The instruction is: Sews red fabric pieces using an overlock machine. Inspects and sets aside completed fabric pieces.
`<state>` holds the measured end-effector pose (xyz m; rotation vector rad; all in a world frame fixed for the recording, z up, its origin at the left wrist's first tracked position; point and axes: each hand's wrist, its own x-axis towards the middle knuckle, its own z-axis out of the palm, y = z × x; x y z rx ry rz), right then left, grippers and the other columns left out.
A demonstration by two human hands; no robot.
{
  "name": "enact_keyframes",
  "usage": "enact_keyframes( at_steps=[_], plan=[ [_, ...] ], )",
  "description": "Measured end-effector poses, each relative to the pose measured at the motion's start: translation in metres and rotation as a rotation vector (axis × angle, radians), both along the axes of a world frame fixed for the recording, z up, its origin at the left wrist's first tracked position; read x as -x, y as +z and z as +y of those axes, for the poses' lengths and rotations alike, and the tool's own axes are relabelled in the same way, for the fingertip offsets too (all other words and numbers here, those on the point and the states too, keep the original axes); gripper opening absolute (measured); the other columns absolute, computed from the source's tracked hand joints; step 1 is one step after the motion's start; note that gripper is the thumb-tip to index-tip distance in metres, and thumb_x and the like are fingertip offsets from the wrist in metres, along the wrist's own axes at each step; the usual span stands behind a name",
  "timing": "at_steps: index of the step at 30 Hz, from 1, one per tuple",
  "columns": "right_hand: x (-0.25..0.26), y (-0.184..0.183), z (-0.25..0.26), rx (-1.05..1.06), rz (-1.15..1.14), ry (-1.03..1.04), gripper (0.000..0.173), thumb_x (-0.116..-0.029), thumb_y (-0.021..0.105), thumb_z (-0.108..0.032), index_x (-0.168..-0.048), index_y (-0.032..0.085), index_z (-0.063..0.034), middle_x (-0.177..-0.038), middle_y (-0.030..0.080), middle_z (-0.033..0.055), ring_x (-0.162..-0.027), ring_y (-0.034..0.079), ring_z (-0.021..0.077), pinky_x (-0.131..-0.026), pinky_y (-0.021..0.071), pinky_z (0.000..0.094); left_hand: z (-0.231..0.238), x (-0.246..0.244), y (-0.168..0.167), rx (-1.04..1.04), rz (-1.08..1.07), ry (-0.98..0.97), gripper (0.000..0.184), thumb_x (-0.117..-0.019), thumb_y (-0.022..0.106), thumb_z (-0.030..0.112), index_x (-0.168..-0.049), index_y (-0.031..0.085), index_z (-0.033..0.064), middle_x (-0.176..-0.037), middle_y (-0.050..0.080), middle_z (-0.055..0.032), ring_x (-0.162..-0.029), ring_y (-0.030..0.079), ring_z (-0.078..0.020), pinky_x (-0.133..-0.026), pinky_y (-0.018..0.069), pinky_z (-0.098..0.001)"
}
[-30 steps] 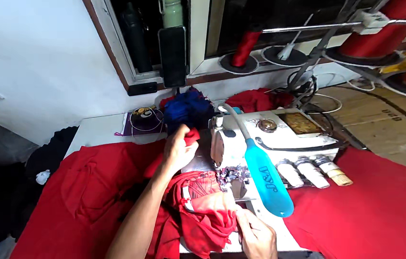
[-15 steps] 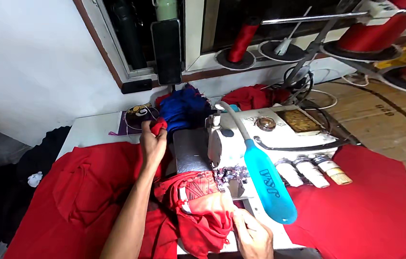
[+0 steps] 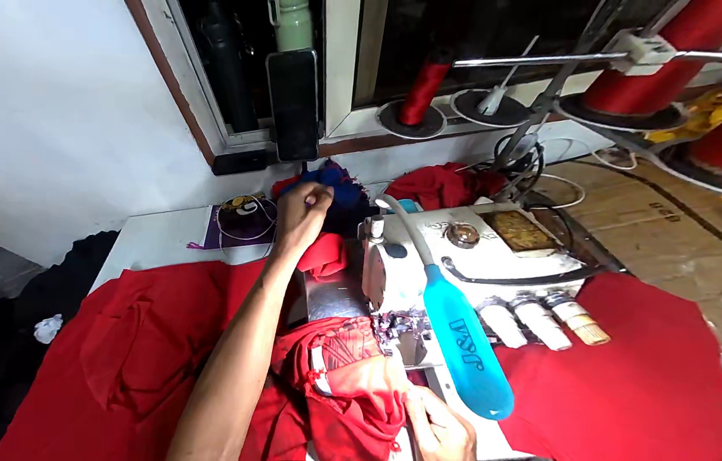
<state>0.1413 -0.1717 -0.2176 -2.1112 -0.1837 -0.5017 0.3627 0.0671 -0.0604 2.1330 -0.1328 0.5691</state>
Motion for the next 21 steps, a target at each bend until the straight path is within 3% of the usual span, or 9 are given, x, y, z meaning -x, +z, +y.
enact_keyframes(
  at_steps=[1, 3, 4, 7, 9, 14, 16, 18, 21],
  plan=[
    [0.0, 0.0, 0.0, 0.006, 0.004, -0.002, 0.031, -0.0979, 0.055, -0.017, -0.084, 0.075, 0.001, -0.075, 0.073, 0.0095, -0.071, 0.07, 0.0095, -0.072, 0.0568, 0.0238, -0.005, -0.009, 0.005, -0.099, 0.025, 0.081, 0.019, -0.0981, 0.061, 0.013, -0.11, 0.074, 0.0049, -0.11, 0.072, -0.0118, -0.097, 0.068, -0.0226, -0.087, 0.0553, -0.0436],
    [0.001, 0.0, 0.0, 0.009, 0.013, -0.004, 0.029, -0.0974, 0.056, -0.016, -0.085, 0.076, 0.0016, -0.076, 0.074, 0.0099, -0.072, 0.071, 0.0114, -0.072, 0.0577, 0.0257, -0.011, -0.026, 0.007, -0.342, 0.096, 0.14, 0.033, -0.0902, 0.067, 0.006, -0.123, 0.071, 0.0066, -0.128, 0.066, -0.0157, -0.125, 0.059, -0.0325, -0.103, 0.0485, -0.0511],
    [0.002, 0.0, 0.0, 0.012, 0.011, -0.008, 0.029, -0.0977, 0.056, -0.016, -0.086, 0.076, 0.0012, -0.076, 0.074, 0.0098, -0.072, 0.071, 0.0115, -0.072, 0.0578, 0.0258, -0.012, -0.034, 0.005, -0.452, 0.117, 0.124, 0.04, -0.0867, 0.07, 0.005, -0.127, 0.069, 0.0055, -0.132, 0.063, -0.0183, -0.13, 0.054, -0.0369, -0.106, 0.046, -0.0534],
    [0.002, 0.002, 0.002, 0.018, 0.018, -0.021, 0.032, -0.0995, 0.056, -0.018, -0.085, 0.077, 0.0002, -0.076, 0.074, 0.0093, -0.072, 0.072, 0.0121, -0.072, 0.0584, 0.0268, -0.011, -0.046, -0.001, -0.608, 0.093, 0.075, 0.026, -0.0881, 0.067, 0.003, -0.113, 0.074, 0.0013, -0.121, 0.066, -0.0208, -0.123, 0.058, -0.0396, -0.101, 0.049, -0.0543],
    [0.003, 0.002, 0.003, 0.011, 0.012, -0.029, 0.032, -0.0998, 0.056, -0.019, -0.083, 0.076, -0.0006, -0.074, 0.073, 0.0087, -0.07, 0.071, 0.0115, -0.07, 0.0581, 0.026, -0.011, -0.043, 0.007, -0.603, 0.099, 0.077, 0.02, -0.0969, 0.062, 0.009, -0.109, 0.075, 0.0019, -0.117, 0.068, -0.0186, -0.119, 0.061, -0.0372, -0.099, 0.0509, -0.0535],
    [0.002, 0.0, 0.005, 0.01, -0.044, -0.046, 0.035, -0.1011, 0.055, -0.023, -0.081, 0.076, -0.0036, -0.072, 0.072, 0.0059, -0.069, 0.07, 0.0089, -0.069, 0.0569, 0.0236, -0.005, -0.018, 0.047, -0.355, 0.056, 0.138, 0.031, -0.1063, 0.051, 0.019, -0.113, 0.074, 0.0008, -0.119, 0.07, -0.0191, -0.117, 0.064, -0.0351, -0.102, 0.0484, -0.0563],
    [0.001, -0.004, 0.007, 0.003, -0.062, -0.069, 0.037, -0.1017, 0.054, -0.026, -0.079, 0.075, -0.0055, -0.07, 0.071, 0.004, -0.066, 0.068, 0.0076, -0.066, 0.056, 0.0233, -0.004, 0.0, 0.067, -0.247, -0.022, 0.19, 0.033, -0.1077, 0.049, 0.021, -0.113, 0.07, -0.0033, -0.108, 0.071, -0.0216, -0.105, 0.067, -0.0353, -0.095, 0.0504, -0.0557],
    [-0.001, -0.007, 0.009, -0.025, -0.071, -0.086, 0.041, -0.1022, 0.052, -0.031, -0.079, 0.075, -0.0073, -0.068, 0.07, 0.0022, -0.064, 0.067, 0.0062, -0.063, 0.0546, 0.0238, -0.002, 0.028, 0.083, -0.173, -0.106, 0.21, 0.033, -0.1081, 0.05, 0.024, -0.111, 0.068, -0.0033, -0.097, 0.07, -0.0188, -0.09, 0.069, -0.0291, -0.085, 0.0549, -0.05],
    [0.002, -0.006, 0.006, -0.166, -0.074, -0.089, 0.033, -0.1, 0.056, -0.028, -0.089, 0.077, -0.005, -0.075, 0.072, 0.002, -0.066, 0.067, 0.0035, -0.063, 0.0562, 0.0231, -0.001, 0.088, 0.087, -0.055, -0.19, 0.167, 0.029, -0.1061, 0.055, 0.026, -0.11, 0.069, 0.0007, -0.092, 0.071, -0.0098, -0.081, 0.068, -0.0153, -0.078, 0.0567, -0.0373]
  ],
)
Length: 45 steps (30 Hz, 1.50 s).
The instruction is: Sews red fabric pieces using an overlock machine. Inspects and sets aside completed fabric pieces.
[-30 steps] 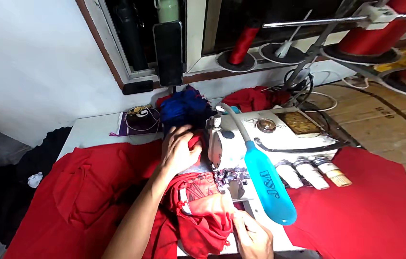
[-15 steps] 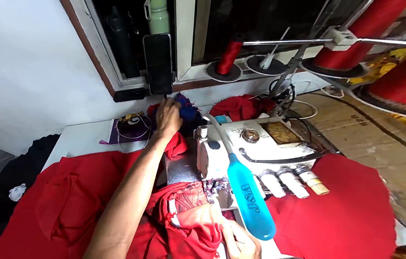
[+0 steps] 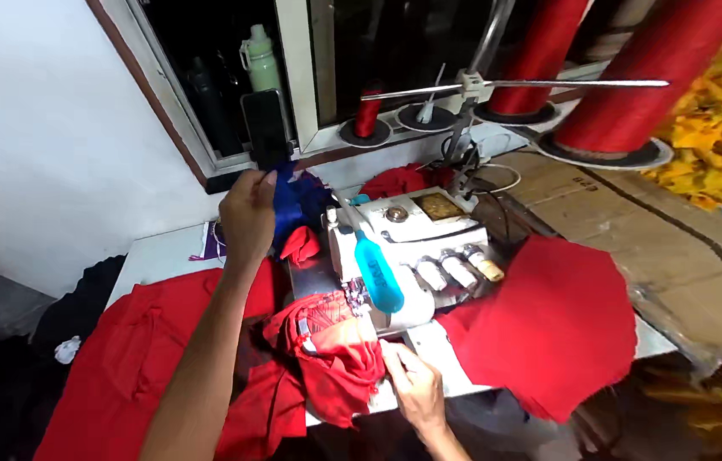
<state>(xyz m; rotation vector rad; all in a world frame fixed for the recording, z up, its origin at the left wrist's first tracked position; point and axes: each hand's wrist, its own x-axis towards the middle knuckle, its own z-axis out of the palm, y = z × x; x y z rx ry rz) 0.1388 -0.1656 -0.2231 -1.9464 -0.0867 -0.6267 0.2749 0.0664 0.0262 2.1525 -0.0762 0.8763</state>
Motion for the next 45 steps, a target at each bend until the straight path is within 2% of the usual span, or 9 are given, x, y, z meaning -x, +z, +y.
enact_keyframes(
  at_steps=[4, 8, 11, 18, 27, 31, 35, 41, 45],
  plan=[
    [0.041, 0.043, 0.011, -0.201, -0.151, 0.047, 0.025, -0.1026, 0.058, -0.029, -0.102, 0.072, -0.0087, -0.103, 0.072, 0.0008, -0.102, 0.066, 0.0069, -0.092, 0.0549, 0.0249, -0.016, 0.121, -0.032, 0.179, 0.128, -0.104, 0.022, -0.1059, 0.055, 0.024, -0.103, 0.07, 0.008, -0.083, 0.067, 0.0, -0.073, 0.064, -0.0086, -0.068, 0.0574, -0.0301],
    [0.064, 0.101, 0.037, -0.611, 0.304, 0.706, 0.043, -0.1056, 0.051, -0.043, -0.113, 0.072, -0.0055, -0.105, 0.074, -0.0018, -0.1, 0.068, 0.0055, -0.091, 0.0577, 0.0292, -0.046, 0.194, -0.094, 0.548, 0.336, -0.218, 0.021, -0.1024, 0.054, 0.009, -0.094, 0.071, 0.0013, -0.079, 0.07, -0.0044, -0.073, 0.069, -0.0115, -0.07, 0.06, -0.0281],
    [0.057, 0.109, 0.04, -0.967, 0.584, 0.75, 0.025, -0.1032, 0.058, -0.021, -0.108, 0.069, 0.0007, -0.094, 0.074, 0.0074, -0.087, 0.072, 0.0138, -0.084, 0.0609, 0.032, -0.051, 0.217, -0.11, 0.623, 0.36, -0.246, 0.018, -0.1008, 0.057, 0.008, -0.098, 0.072, -0.001, -0.083, 0.072, -0.0068, -0.076, 0.07, -0.0128, -0.072, 0.0605, -0.0283],
    [0.065, 0.107, 0.035, -0.816, 0.544, 0.468, 0.005, -0.09, 0.074, -0.005, -0.09, 0.074, -0.0005, -0.078, 0.072, 0.0069, -0.072, 0.068, 0.011, -0.072, 0.0584, 0.0265, -0.048, 0.231, -0.122, 0.462, 0.362, -0.216, 0.014, -0.0943, 0.062, 0.008, -0.099, 0.072, -0.0005, -0.085, 0.074, -0.004, -0.073, 0.07, -0.0082, -0.066, 0.0601, -0.0232],
    [0.072, 0.107, 0.025, -0.394, 0.523, 0.351, 0.028, -0.0726, 0.09, -0.033, -0.076, 0.069, -0.0148, -0.066, 0.064, -0.0064, -0.062, 0.061, 0.0027, -0.059, 0.0514, 0.0209, -0.046, 0.216, -0.137, -0.124, 0.219, -0.018, 0.018, -0.0888, 0.064, 0.014, -0.094, 0.079, 0.0055, -0.082, 0.074, -0.0023, -0.075, 0.07, -0.0086, -0.07, 0.0594, -0.0287],
    [0.066, 0.109, 0.014, -0.222, 0.338, 0.253, 0.004, -0.0847, 0.076, -0.014, -0.088, 0.076, -0.0161, -0.076, 0.071, -0.0082, -0.068, 0.066, -0.0001, -0.064, 0.0567, 0.0204, -0.023, 0.218, -0.115, 0.548, 0.264, -0.352, 0.02, -0.0984, 0.053, 0.019, -0.096, 0.072, 0.0139, -0.089, 0.069, 0.004, -0.083, 0.066, -0.0047, -0.076, 0.0564, -0.0253],
    [0.052, 0.107, 0.015, -0.198, 0.207, 0.292, 0.017, -0.09, 0.068, -0.005, -0.097, 0.079, -0.0157, -0.09, 0.075, -0.0071, -0.08, 0.069, 0.0002, -0.073, 0.0587, 0.0203, -0.051, 0.237, -0.136, 1.157, 0.559, -0.728, 0.036, -0.0939, 0.068, 0.041, -0.11, 0.071, 0.0084, -0.104, 0.073, -0.0015, -0.097, 0.07, -0.0099, -0.086, 0.0579, -0.0291],
    [0.074, 0.085, 0.019, -0.314, 0.242, 0.168, 0.022, -0.1024, 0.061, -0.026, -0.116, 0.071, -0.012, -0.104, 0.07, -0.0023, -0.093, 0.067, 0.0064, -0.082, 0.0579, 0.0267, -0.065, 0.22, -0.12, 1.004, 0.54, -0.403, 0.01, -0.0942, 0.064, 0.002, -0.099, 0.072, -0.0015, -0.085, 0.072, -0.0103, -0.078, 0.07, -0.0133, -0.076, 0.0598, -0.0298],
    [0.098, 0.079, 0.022, -0.46, 0.452, 0.425, 0.034, -0.0919, 0.075, -0.041, -0.099, 0.072, -0.0079, -0.083, 0.072, -0.0038, -0.076, 0.069, 0.005, -0.071, 0.0598, 0.0254, -0.075, 0.22, -0.132, 0.99, 0.53, -0.324, 0.011, -0.0955, 0.064, 0.003, -0.095, 0.073, -0.0036, -0.086, 0.073, -0.0119, -0.081, 0.071, -0.0156, -0.078, 0.0608, -0.0317]
  ],
)
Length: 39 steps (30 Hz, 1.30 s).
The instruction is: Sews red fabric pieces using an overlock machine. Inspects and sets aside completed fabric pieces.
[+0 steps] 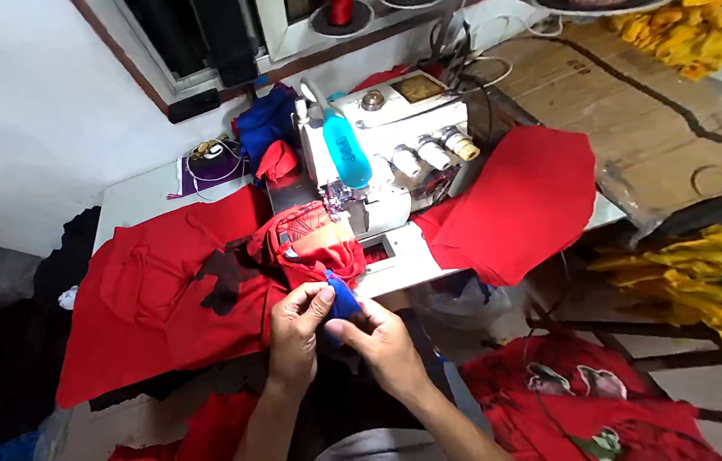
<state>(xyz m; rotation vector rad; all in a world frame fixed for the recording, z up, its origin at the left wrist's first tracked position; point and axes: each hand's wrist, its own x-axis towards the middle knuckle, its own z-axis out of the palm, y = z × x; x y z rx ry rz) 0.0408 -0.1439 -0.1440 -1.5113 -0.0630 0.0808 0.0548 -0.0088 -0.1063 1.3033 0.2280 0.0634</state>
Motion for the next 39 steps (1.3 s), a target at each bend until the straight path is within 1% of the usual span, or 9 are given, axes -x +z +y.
enact_keyframes(
  at_steps=[2, 6, 9, 14, 17, 20, 26, 30, 39],
  plan=[
    [0.001, -0.002, -0.001, 0.007, 0.034, 0.041, 0.027, -0.0917, 0.076, -0.036, -0.093, 0.073, -0.0089, -0.079, 0.071, -0.0035, -0.072, 0.068, 0.0052, -0.067, 0.0584, 0.0242, -0.002, -0.003, -0.002, 0.001, 0.0, 0.053, 0.01, -0.0925, 0.065, -0.001, -0.095, 0.075, -0.0034, -0.087, 0.074, -0.0136, -0.08, 0.071, -0.0166, -0.076, 0.061, -0.0313],
    [-0.016, 0.01, -0.006, -0.235, 0.084, 0.004, 0.023, -0.0986, 0.068, -0.018, -0.113, 0.072, -0.0001, -0.085, 0.074, 0.0056, -0.074, 0.071, 0.0132, -0.07, 0.0621, 0.0275, 0.001, 0.0, 0.002, -0.021, -0.039, 0.04, 0.013, -0.0944, 0.064, -0.001, -0.101, 0.074, -0.0052, -0.092, 0.074, -0.0149, -0.084, 0.072, -0.0173, -0.08, 0.0612, -0.0319],
    [-0.025, 0.014, -0.006, -0.222, 0.073, -0.076, 0.016, -0.0945, 0.072, -0.013, -0.106, 0.076, -0.0036, -0.08, 0.073, 0.0058, -0.067, 0.069, 0.0124, -0.065, 0.0603, 0.0255, -0.002, 0.009, -0.005, 0.033, -0.038, -0.011, 0.017, -0.0939, 0.064, 0.003, -0.106, 0.069, -0.008, -0.094, 0.073, -0.0142, -0.087, 0.072, -0.0172, -0.082, 0.0613, -0.0328],
    [-0.022, 0.014, -0.002, -0.267, 0.098, -0.06, 0.027, -0.09, 0.076, -0.01, -0.116, 0.072, -0.0026, -0.085, 0.074, 0.0081, -0.07, 0.07, 0.0138, -0.065, 0.0602, 0.0261, -0.003, -0.004, 0.002, -0.03, -0.055, 0.046, 0.013, -0.0933, 0.066, 0.001, -0.103, 0.074, -0.0029, -0.089, 0.073, -0.0129, -0.082, 0.072, -0.0158, -0.077, 0.0612, -0.0308],
    [-0.019, 0.015, 0.0, -0.307, 0.108, -0.113, 0.015, -0.093, 0.073, -0.011, -0.104, 0.075, -0.0011, -0.077, 0.072, 0.0071, -0.064, 0.067, 0.0116, -0.062, 0.0586, 0.0245, -0.004, -0.002, -0.002, -0.025, -0.024, 0.072, 0.008, -0.0917, 0.068, 0.0, -0.097, 0.074, -0.0036, -0.087, 0.073, -0.014, -0.08, 0.071, -0.0167, -0.076, 0.0611, -0.0314],
    [-0.02, 0.014, 0.001, -0.31, 0.098, -0.15, 0.012, -0.0923, 0.074, -0.01, -0.101, 0.078, -0.0025, -0.075, 0.071, 0.0076, -0.06, 0.064, 0.0111, -0.059, 0.0563, 0.0234, -0.007, 0.001, -0.006, -0.02, -0.049, 0.116, 0.009, -0.0889, 0.069, -0.003, -0.097, 0.073, -0.0045, -0.088, 0.073, -0.0148, -0.079, 0.071, -0.0176, -0.074, 0.0614, -0.0315],
    [-0.02, 0.016, 0.01, -0.151, -0.03, -0.311, 0.016, -0.0841, 0.081, -0.01, -0.099, 0.076, -0.0059, -0.076, 0.072, 0.0034, -0.059, 0.067, 0.0101, -0.053, 0.0587, 0.0232, -0.008, -0.001, -0.016, -0.712, -0.41, 0.321, 0.006, -0.0825, 0.078, 0.01, -0.086, 0.076, 0.0049, -0.091, 0.072, -0.0018, -0.081, 0.069, -0.0057, -0.07, 0.0602, -0.0194],
    [-0.016, 0.015, 0.012, 0.039, -0.141, -0.326, 0.012, -0.0893, 0.077, -0.016, -0.099, 0.079, -0.0098, -0.079, 0.075, -0.0019, -0.064, 0.07, 0.0068, -0.059, 0.0616, 0.022, -0.01, 0.006, -0.017, -0.858, -0.499, 0.301, 0.008, -0.0873, 0.073, 0.008, -0.089, 0.078, 0.0008, -0.093, 0.073, -0.0052, -0.09, 0.07, -0.0058, -0.08, 0.0599, -0.0187],
    [-0.012, 0.018, 0.005, 0.183, -0.328, -0.295, 0.015, -0.0938, 0.07, -0.018, -0.1, 0.08, -0.0096, -0.087, 0.076, -0.0037, -0.077, 0.071, 0.0016, -0.069, 0.0608, 0.0178, -0.012, 0.007, -0.015, -0.982, -0.537, 0.227, 0.015, -0.0905, 0.069, 0.009, -0.097, 0.079, -0.0003, -0.1, 0.073, -0.0087, -0.096, 0.07, -0.0068, -0.086, 0.0574, -0.0179]
  ],
)
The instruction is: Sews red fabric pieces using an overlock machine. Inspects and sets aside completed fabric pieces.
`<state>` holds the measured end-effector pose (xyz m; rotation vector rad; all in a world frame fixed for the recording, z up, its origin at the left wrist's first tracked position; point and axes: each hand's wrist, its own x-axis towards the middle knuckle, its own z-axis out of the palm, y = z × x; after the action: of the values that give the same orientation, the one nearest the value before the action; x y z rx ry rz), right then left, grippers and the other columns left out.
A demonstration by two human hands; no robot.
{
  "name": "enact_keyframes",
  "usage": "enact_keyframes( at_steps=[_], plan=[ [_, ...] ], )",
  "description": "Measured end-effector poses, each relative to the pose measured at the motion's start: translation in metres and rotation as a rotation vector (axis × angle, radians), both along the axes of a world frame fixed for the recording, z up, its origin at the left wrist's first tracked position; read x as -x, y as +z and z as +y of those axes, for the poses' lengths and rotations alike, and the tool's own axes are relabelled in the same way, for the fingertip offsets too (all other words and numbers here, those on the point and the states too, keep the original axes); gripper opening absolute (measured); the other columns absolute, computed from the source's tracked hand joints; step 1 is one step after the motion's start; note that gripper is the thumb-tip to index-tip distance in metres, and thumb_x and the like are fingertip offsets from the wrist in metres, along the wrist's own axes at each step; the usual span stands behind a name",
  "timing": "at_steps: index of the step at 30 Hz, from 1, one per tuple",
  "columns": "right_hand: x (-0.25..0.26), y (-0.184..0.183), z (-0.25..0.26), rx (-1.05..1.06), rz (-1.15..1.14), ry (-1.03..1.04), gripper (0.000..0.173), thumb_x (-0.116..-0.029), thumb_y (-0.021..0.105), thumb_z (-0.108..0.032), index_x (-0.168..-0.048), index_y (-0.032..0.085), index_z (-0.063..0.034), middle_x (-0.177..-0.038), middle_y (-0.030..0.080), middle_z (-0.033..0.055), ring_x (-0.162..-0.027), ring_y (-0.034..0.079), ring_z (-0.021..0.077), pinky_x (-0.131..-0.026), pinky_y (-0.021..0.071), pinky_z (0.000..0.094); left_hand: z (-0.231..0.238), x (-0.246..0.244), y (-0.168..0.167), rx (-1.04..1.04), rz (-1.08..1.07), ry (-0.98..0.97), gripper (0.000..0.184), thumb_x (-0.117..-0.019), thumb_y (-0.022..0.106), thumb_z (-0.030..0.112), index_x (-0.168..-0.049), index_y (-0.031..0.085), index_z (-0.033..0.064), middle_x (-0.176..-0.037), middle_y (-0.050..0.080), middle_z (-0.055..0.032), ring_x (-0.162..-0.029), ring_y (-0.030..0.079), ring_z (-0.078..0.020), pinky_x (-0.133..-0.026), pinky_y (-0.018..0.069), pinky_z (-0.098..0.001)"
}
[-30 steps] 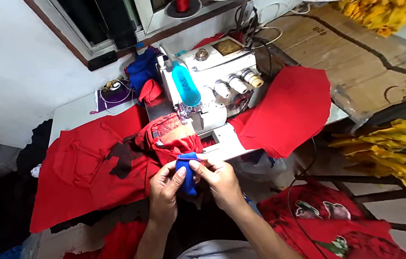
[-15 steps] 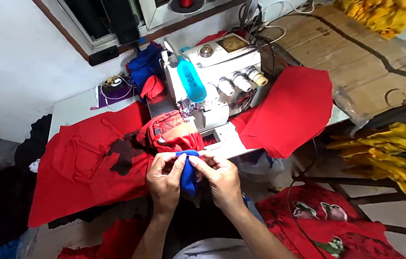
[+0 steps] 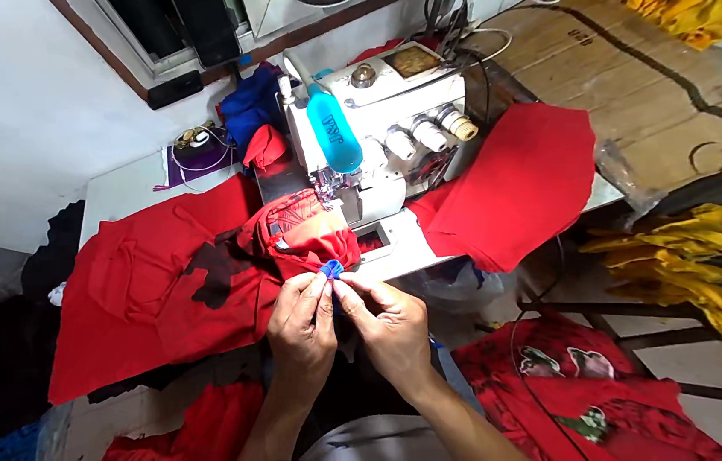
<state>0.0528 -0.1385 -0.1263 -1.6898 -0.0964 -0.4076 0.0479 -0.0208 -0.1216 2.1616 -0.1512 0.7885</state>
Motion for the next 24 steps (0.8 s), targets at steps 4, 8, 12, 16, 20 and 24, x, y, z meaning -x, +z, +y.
enact_keyframes(
  at_steps=[4, 8, 12, 16, 20, 24],
  plan=[
    [0.007, 0.002, -0.006, 0.025, 0.019, 0.096, 0.029, -0.0926, 0.053, -0.008, -0.107, 0.077, -0.0076, -0.091, 0.075, -0.003, -0.078, 0.068, 0.0002, -0.07, 0.0583, 0.0186, 0.008, -0.002, 0.002, -0.033, -0.014, -0.034, 0.016, -0.0854, 0.078, 0.017, -0.092, 0.077, 0.0031, -0.099, 0.074, -0.0053, -0.097, 0.07, -0.0063, -0.086, 0.0587, -0.0194],
    [-0.026, -0.002, -0.012, 0.293, -0.035, -0.067, 0.038, -0.0792, 0.073, -0.016, -0.116, 0.071, -0.0078, -0.104, 0.066, 0.005, -0.076, 0.062, 0.0093, -0.062, 0.0534, 0.0266, 0.015, 0.002, 0.021, 0.368, 0.103, -0.236, 0.008, -0.0905, 0.07, 0.011, -0.087, 0.077, 0.0066, -0.092, 0.073, -0.0012, -0.09, 0.07, -0.0077, -0.079, 0.0598, -0.0225],
    [-0.045, -0.032, -0.054, 0.487, -0.088, -0.05, 0.027, -0.0885, 0.065, -0.007, -0.113, 0.075, -0.0093, -0.105, 0.071, 0.0068, -0.091, 0.069, 0.0175, -0.078, 0.0594, 0.0368, 0.05, 0.008, 0.059, 1.109, 0.302, -0.714, 0.019, -0.0958, 0.062, 0.021, -0.089, 0.078, 0.0142, -0.093, 0.073, -0.0017, -0.089, 0.071, -0.0137, -0.08, 0.06, -0.0315],
    [-0.016, -0.033, -0.084, 0.083, 0.149, 0.602, 0.039, -0.0902, 0.078, -0.033, -0.123, 0.074, -0.0121, -0.12, 0.073, 0.0002, -0.107, 0.069, 0.01, -0.095, 0.0588, 0.0301, 0.068, -0.002, 0.072, 0.803, 0.703, -0.683, 0.011, -0.0929, 0.066, 0.018, -0.087, 0.073, 0.0117, -0.076, 0.068, 0.0002, -0.054, 0.06, -0.0034, -0.047, 0.0515, -0.019],
    [-0.028, 0.025, -0.066, -0.081, 0.121, 0.88, 0.048, -0.106, 0.052, -0.04, -0.141, 0.062, -0.0095, -0.131, 0.068, -0.001, -0.116, 0.064, 0.0056, -0.101, 0.0543, 0.0271, 0.043, -0.03, 0.08, 0.032, 0.892, -0.692, 0.016, -0.0992, 0.064, 0.022, -0.093, 0.076, 0.0126, -0.073, 0.066, 0.0058, -0.055, 0.056, -0.001, -0.052, 0.0488, -0.0191],
    [-0.03, 0.023, -0.056, 0.041, 0.242, 0.734, 0.019, -0.0985, 0.068, -0.028, -0.09, 0.078, -0.0146, -0.072, 0.066, -0.0101, -0.062, 0.055, -0.0054, -0.058, 0.0449, 0.0133, 0.046, -0.041, 0.093, -0.193, 0.704, -0.618, 0.011, -0.093, 0.071, 0.022, -0.086, 0.078, 0.0181, -0.069, 0.068, 0.0103, -0.058, 0.06, 0.0013, -0.053, 0.0497, -0.0187]
  ],
)
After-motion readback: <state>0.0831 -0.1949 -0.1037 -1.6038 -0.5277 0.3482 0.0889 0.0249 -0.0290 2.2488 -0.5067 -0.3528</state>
